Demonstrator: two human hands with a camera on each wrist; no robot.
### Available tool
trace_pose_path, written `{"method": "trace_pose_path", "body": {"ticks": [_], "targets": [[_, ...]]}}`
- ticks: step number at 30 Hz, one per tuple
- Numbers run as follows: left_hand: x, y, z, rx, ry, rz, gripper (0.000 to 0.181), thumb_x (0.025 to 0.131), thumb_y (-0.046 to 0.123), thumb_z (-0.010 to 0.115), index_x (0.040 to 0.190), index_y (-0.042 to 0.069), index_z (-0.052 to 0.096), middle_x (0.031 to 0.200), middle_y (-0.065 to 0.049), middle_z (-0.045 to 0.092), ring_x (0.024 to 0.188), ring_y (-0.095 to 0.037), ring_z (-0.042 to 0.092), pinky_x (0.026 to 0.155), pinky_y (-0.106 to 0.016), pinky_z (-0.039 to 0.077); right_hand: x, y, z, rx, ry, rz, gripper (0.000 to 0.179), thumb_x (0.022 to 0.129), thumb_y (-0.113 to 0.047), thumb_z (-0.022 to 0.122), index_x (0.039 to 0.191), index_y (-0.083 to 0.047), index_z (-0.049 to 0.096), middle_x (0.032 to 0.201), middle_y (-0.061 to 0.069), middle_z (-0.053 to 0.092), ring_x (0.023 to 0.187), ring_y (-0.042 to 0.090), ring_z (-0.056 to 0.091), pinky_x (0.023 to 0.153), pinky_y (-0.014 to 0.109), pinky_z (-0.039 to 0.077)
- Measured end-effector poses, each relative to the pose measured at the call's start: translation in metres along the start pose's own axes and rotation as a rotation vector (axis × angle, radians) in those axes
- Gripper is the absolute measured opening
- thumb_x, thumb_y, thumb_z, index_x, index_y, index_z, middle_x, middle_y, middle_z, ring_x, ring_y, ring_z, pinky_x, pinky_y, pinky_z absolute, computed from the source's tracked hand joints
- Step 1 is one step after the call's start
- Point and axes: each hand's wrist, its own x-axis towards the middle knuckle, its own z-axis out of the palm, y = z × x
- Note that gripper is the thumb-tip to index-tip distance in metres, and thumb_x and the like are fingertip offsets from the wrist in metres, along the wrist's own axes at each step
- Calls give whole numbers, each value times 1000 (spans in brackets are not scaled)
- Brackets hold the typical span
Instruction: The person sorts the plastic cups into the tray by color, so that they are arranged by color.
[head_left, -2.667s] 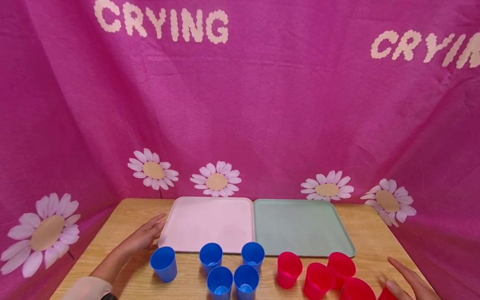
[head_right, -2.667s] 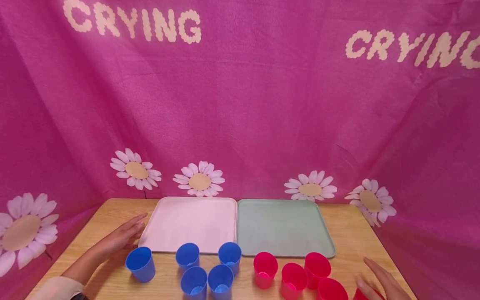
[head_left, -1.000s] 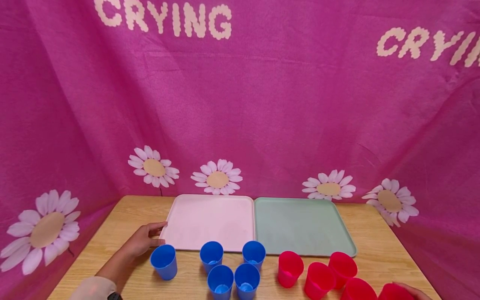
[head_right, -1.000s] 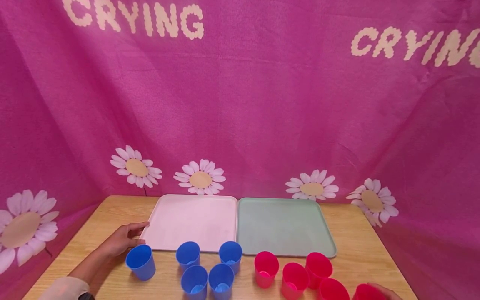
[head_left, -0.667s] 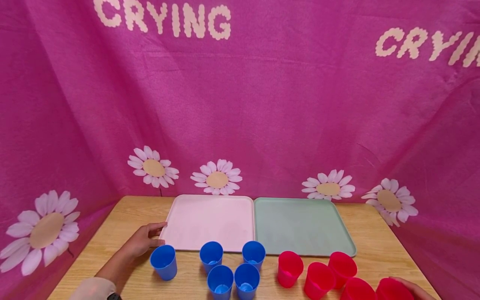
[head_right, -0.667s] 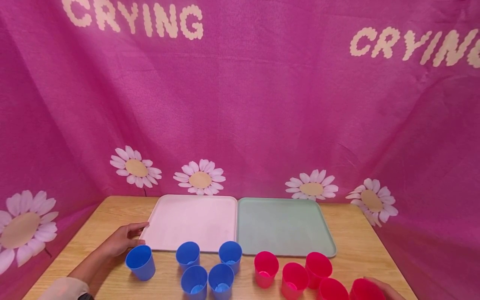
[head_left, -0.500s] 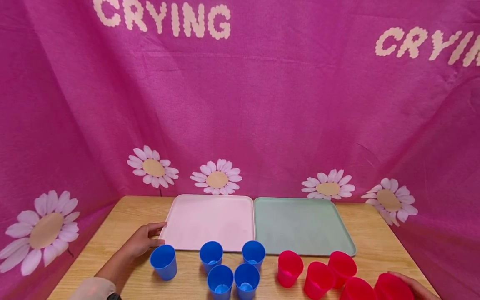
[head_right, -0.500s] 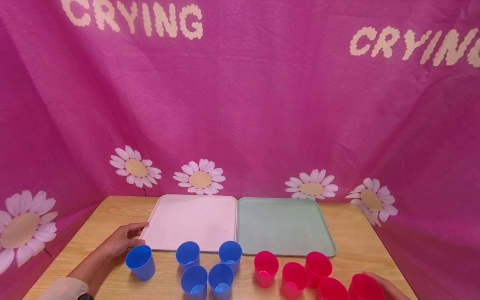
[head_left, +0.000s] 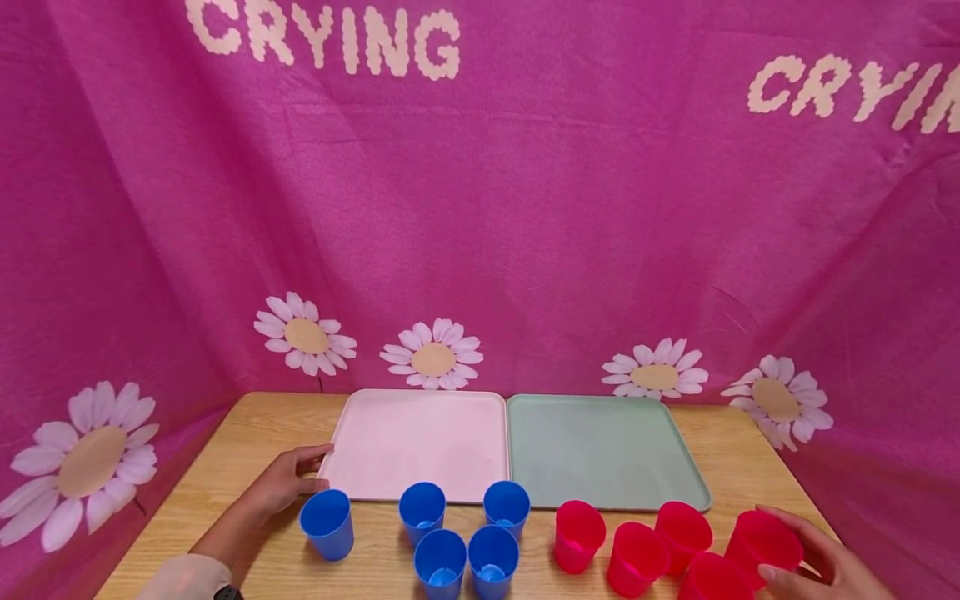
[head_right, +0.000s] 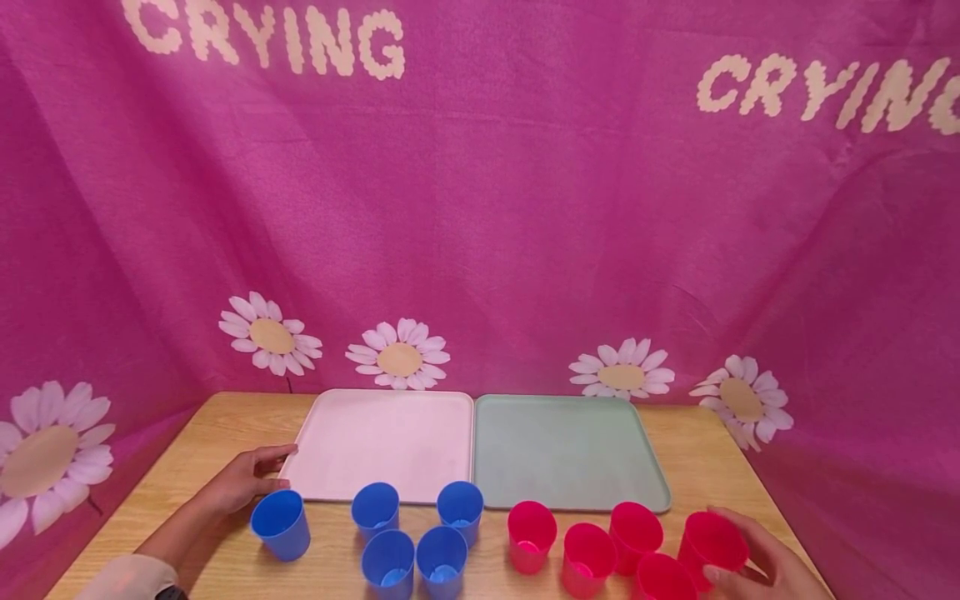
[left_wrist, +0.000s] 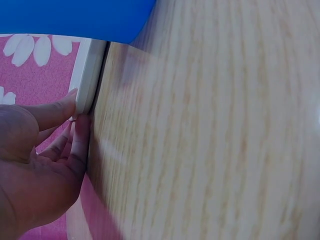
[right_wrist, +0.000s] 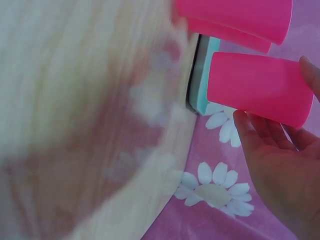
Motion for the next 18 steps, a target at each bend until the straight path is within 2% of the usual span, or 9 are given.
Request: {"method": "trace_pose_path", "body": {"ticks": [1,8,10,15,18], "targets": [[0,0,0,0,2,-1,67,88,-7,75,149,-6,47,146,-36,46,128,-51,52,92,-41,61,1,-4,1,-17,2,-14,77,100,-23,69,158,-2,25,132,5,62,109,25,66,91,46,61],[0,1,-1,-1,1,-8,68,88,-7,75,150,-5,47,146,-36,46,128,-51,52,91,-41,61,4,-21,7,-189,66,-159,68,99,-17,69,151,6,33,116,-20,60,100,3,62,84,27,60],[0,1,-1,-2,1,-6,68,88,-8,75,150,-5,47,146,-36,47,128,-51,53,90,-41,61,5,-26,10,-243,95,-186,72,98,-17,71,151,9,30,118,-17,61,99,1,62,82,25,60],[-1,2,-1,-7,2,1,68,88,-9,74,149,-6,47,144,-36,48,126,-50,54,89,-40,62,7,-38,16,-307,118,-220,76,96,-20,74,152,9,31,132,17,61,100,4,65,81,25,60],[-1,2,0,-7,2,-2,67,88,-9,75,149,-7,47,143,-36,49,125,-50,55,88,-40,62,10,-43,19,-346,125,-242,76,96,-22,75,151,8,33,137,27,57,100,3,64,81,24,60]]}}
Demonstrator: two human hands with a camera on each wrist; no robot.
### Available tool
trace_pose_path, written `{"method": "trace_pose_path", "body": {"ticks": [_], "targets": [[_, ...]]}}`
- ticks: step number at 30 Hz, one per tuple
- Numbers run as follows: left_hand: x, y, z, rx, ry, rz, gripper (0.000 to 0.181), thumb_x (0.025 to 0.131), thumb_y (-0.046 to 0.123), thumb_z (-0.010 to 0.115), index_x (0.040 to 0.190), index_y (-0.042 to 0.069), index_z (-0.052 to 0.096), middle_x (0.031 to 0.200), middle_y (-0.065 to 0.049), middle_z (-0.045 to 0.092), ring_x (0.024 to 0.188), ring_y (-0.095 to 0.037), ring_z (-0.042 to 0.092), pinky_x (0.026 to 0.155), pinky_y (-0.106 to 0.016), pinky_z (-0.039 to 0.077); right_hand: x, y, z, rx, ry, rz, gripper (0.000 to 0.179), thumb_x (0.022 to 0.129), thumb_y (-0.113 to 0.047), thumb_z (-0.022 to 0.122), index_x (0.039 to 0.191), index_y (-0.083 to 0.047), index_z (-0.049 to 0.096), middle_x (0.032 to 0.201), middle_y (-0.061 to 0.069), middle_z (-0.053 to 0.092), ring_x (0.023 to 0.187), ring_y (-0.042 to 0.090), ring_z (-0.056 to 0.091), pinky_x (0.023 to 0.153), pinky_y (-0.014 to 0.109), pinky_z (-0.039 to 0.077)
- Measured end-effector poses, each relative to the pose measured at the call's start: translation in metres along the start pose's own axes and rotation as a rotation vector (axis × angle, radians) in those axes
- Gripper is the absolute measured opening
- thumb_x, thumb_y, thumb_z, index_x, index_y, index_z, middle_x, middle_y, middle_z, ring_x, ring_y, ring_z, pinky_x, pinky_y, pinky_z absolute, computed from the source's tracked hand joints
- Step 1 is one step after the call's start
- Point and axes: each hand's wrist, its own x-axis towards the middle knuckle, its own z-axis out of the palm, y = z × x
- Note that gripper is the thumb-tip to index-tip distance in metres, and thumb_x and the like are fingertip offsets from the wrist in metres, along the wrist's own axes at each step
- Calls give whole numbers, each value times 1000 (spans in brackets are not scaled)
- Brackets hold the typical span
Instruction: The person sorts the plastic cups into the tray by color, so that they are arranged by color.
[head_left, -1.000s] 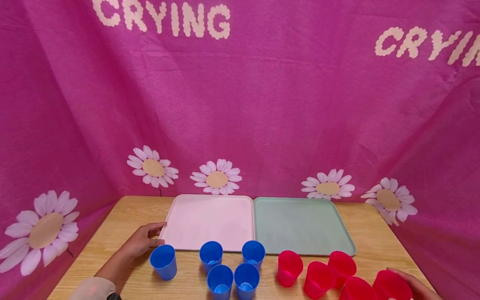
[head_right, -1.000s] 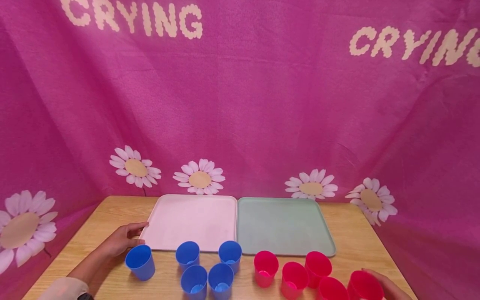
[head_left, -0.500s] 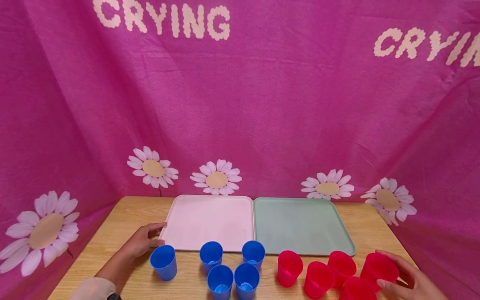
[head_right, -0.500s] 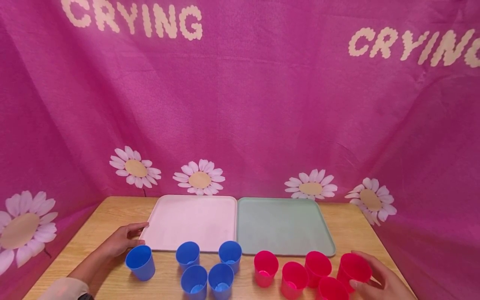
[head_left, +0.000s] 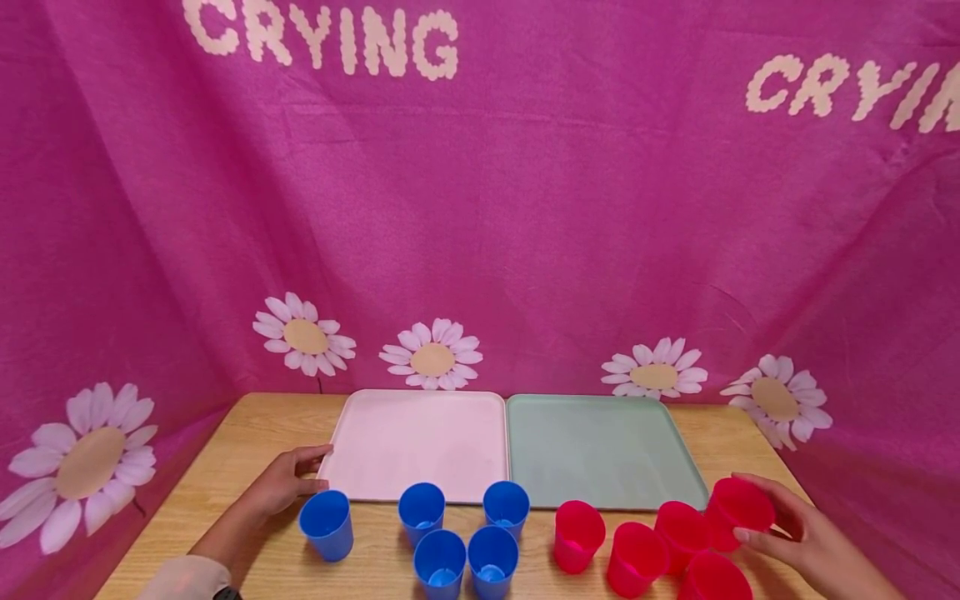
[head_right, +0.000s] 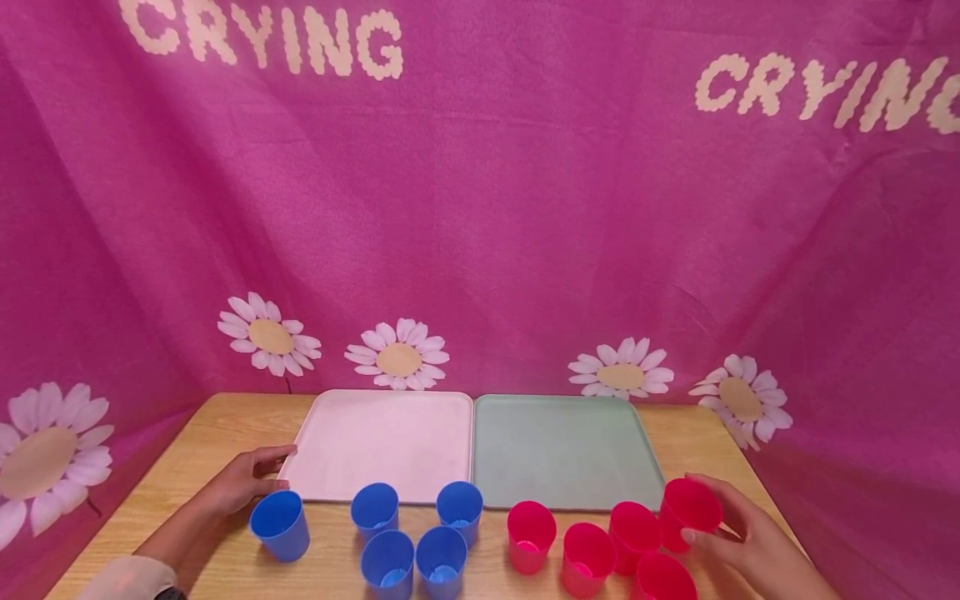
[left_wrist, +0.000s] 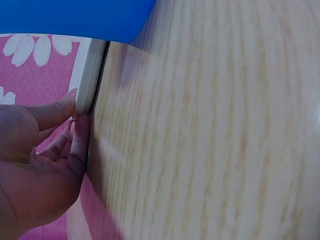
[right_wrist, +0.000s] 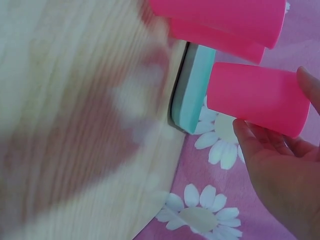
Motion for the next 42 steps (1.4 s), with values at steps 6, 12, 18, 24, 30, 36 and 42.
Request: {"method": "trace_pose_path", "body": {"ticks": [6,12,18,24,30,36,42], "targets": [[1,0,0,5,2,-1,67,88,-8,75,149,-6,47,145,-36,48,127,-50,54,90,-41,61,8,-5,4,21,18,-74,72,96,-17,74,152,6,36,132,9,63,100,-2,63,80,23,60],[0,0,0,5,-1,5,67,88,-8,75,149,-7,47,147,-37,45,127,-50,53,91,-40,61,16,-10,4,136,3,-141,67,98,-10,69,152,7,34,117,-25,64,102,1,66,81,25,61],[0,-2,0,25,9,29,66,87,-8,76,148,-7,48,147,-37,46,126,-49,53,89,-38,61,24,-15,6,120,16,-243,62,98,-6,68,151,7,37,120,-22,65,104,3,67,81,24,60],[1,-3,0,16,7,47,66,87,-8,76,147,-9,48,145,-37,47,122,-46,55,86,-36,62,32,-20,9,131,12,-315,60,97,-2,68,150,7,39,122,-17,66,105,3,67,81,25,61],[1,-4,0,-16,3,31,67,87,-10,74,148,-9,46,144,-38,47,120,-44,58,84,-37,63,41,-30,14,195,-42,-275,63,98,-4,68,152,5,37,123,-11,66,105,8,68,81,30,62],[1,-4,1,-17,1,14,67,89,-8,74,149,-7,46,145,-37,46,123,-47,56,86,-38,62,49,-43,19,175,-59,-249,67,96,-10,72,153,2,38,131,2,64,109,3,65,85,26,60],[0,-2,1,-9,5,11,66,89,-9,74,149,-7,47,145,-37,47,123,-47,56,86,-38,62,59,-54,26,173,-102,-236,71,96,-14,73,155,2,36,139,24,56,110,5,64,85,27,60]]}}
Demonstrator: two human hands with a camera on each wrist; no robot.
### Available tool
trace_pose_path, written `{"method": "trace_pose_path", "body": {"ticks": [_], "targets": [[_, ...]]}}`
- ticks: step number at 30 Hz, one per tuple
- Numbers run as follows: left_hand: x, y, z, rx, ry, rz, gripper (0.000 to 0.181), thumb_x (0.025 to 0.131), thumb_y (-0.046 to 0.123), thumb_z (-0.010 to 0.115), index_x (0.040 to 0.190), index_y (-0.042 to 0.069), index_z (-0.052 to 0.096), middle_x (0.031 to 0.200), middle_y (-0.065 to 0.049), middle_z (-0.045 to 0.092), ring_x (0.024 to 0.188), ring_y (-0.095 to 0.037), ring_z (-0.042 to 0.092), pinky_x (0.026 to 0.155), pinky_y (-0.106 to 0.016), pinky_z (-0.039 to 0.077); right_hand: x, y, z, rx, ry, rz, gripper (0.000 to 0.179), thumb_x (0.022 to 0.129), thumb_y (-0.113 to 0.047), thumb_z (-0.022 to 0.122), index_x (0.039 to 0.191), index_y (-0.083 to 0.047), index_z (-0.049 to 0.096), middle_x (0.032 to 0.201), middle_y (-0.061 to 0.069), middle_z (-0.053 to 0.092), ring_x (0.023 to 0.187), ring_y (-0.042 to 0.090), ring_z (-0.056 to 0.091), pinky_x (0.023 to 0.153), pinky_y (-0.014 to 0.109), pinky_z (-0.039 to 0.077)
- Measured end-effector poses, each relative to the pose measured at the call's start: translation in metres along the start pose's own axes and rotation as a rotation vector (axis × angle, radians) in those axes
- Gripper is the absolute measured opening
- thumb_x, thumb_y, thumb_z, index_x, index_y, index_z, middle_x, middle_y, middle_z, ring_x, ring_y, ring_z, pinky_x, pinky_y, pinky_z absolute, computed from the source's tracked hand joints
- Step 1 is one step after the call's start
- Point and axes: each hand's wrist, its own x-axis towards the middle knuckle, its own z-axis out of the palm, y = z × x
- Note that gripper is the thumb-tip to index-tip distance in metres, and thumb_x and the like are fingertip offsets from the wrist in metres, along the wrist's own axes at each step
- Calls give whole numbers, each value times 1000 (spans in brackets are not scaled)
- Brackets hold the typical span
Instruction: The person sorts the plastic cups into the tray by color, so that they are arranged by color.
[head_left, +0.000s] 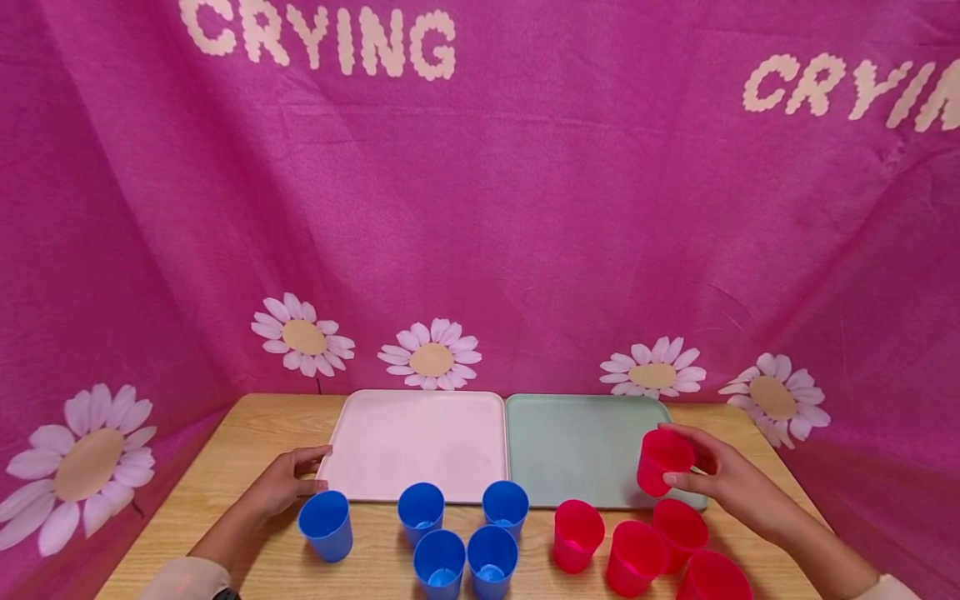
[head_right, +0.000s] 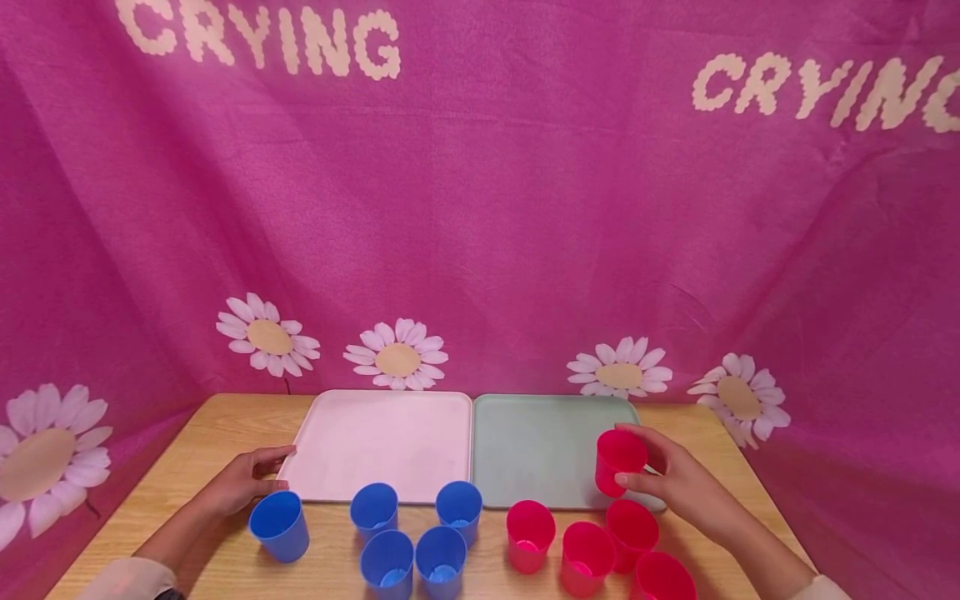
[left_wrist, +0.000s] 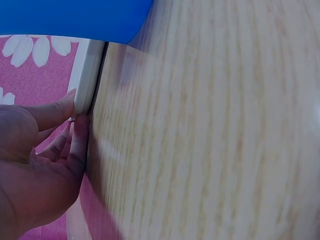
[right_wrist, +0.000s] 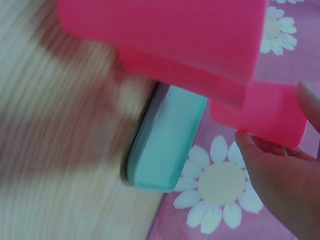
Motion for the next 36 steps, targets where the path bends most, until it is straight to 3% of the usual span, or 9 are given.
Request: {"method": "trace_pose_path", "body": {"ticks": [9,19,26,36], "targets": [[-1,1,0,6,6,-6,66,88,-9,74,149,-7,47,145,-37,46,123,-48,55,86,-39,62,18,-11,12,44,-90,6,77,95,-14,74,157,1,32,143,30,52,125,36,58,88,34,61],[-1,1,0,2,6,11,65,88,-10,73,148,-8,47,144,-37,48,121,-45,57,85,-37,63,36,-23,26,33,-135,-31,76,94,-15,75,156,1,35,136,25,58,117,21,62,90,28,59],[0,0,1,9,4,3,66,88,-9,74,148,-7,47,144,-36,48,121,-45,57,85,-38,62,48,-33,37,33,-143,-57,74,94,-15,76,155,2,37,135,24,60,121,31,60,90,29,59],[0,0,0,14,1,-2,66,88,-8,74,149,-7,47,145,-36,47,122,-45,56,86,-37,62,67,-40,52,43,-155,-72,74,93,-15,77,153,4,38,130,23,63,117,32,63,88,30,60]]}}
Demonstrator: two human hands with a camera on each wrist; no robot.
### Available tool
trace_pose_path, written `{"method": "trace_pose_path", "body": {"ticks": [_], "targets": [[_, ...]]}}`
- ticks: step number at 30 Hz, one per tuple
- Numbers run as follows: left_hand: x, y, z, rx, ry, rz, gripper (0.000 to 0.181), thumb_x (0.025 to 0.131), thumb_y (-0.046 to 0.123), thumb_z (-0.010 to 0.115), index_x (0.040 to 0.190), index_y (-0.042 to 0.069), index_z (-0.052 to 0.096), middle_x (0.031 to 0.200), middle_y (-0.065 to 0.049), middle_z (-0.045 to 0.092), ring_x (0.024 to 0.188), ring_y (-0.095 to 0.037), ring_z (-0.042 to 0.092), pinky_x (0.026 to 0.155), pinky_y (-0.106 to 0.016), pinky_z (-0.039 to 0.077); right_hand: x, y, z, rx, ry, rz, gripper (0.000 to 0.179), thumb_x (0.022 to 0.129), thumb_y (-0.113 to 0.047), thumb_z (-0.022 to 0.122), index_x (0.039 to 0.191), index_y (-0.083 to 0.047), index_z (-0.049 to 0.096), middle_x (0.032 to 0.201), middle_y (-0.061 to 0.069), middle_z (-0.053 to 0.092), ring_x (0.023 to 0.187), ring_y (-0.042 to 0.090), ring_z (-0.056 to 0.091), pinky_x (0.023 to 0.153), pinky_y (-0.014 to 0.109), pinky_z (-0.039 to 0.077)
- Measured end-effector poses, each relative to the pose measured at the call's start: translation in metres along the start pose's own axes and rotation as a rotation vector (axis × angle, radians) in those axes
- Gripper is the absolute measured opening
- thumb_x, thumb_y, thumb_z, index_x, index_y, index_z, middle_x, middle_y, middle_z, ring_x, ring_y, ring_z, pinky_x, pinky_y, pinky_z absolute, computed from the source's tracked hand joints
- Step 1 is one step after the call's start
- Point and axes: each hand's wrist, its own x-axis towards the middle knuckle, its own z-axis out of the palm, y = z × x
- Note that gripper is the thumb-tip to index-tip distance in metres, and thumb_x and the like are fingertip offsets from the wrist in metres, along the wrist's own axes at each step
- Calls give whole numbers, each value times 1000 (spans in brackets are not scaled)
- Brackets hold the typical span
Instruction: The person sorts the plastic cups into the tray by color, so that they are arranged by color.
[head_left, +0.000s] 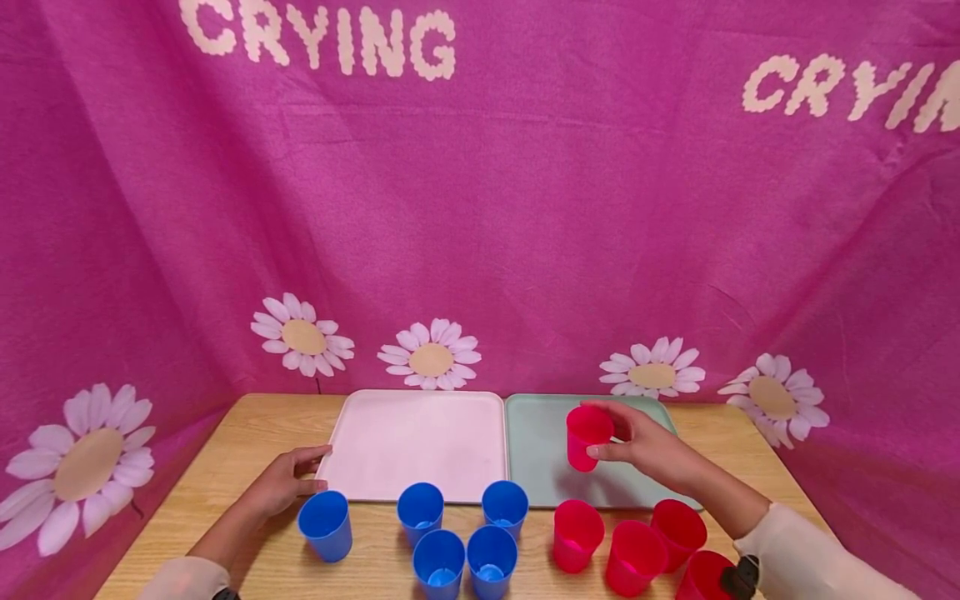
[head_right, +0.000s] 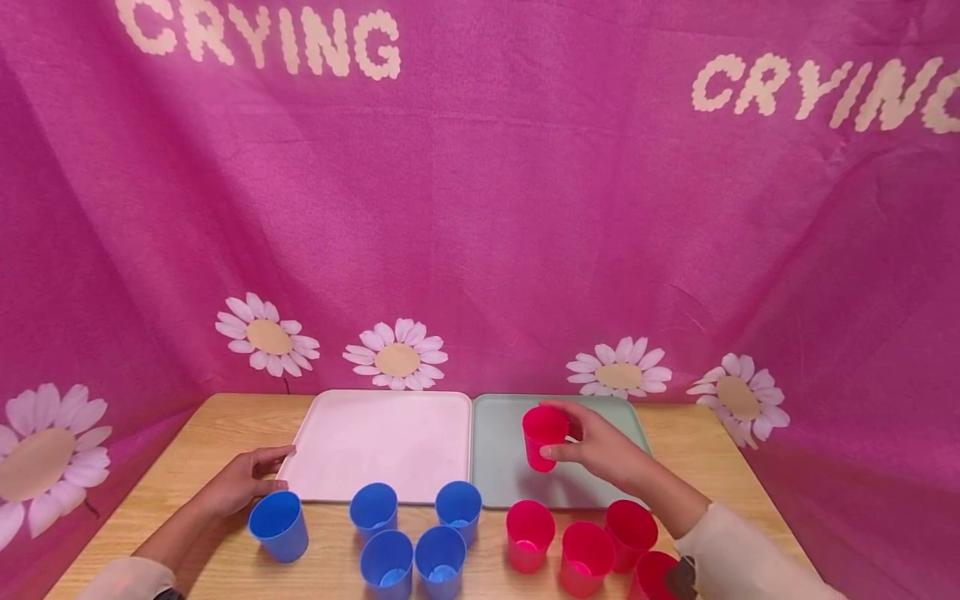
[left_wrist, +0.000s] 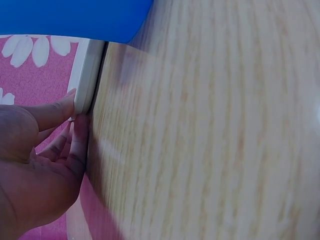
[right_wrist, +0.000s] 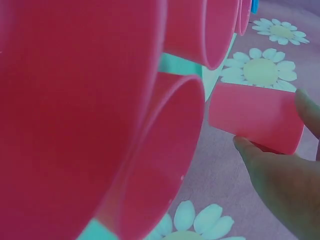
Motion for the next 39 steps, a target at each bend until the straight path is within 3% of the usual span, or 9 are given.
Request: {"method": "trace_pose_path", "body": {"ticks": [10,19,30,39], "targets": [[0,0,0,3,8,-2,67,88,-8,75,149,-7,47,144,-36,47,121,-45,55,85,-36,62,17,-4,14,13,23,43,74,92,-14,78,153,3,39,129,20,63,116,30,62,87,34,61],[0,1,0,9,9,-5,66,89,-8,74,149,-6,48,147,-36,45,124,-47,53,87,-38,62,38,-8,30,57,14,102,73,90,-15,80,151,-2,43,132,19,61,117,31,60,95,54,58],[1,1,1,-5,10,-17,66,89,-9,73,149,-6,47,146,-37,45,124,-47,52,85,-38,62,64,-12,56,43,-18,139,73,88,-11,81,150,-2,45,130,16,62,118,30,60,96,54,57],[2,0,1,1,13,-4,64,88,-9,74,147,-7,49,144,-37,46,122,-46,53,84,-37,62,75,-19,62,5,-16,146,71,85,-10,83,148,-7,50,131,13,62,121,31,58,95,53,58]]}}
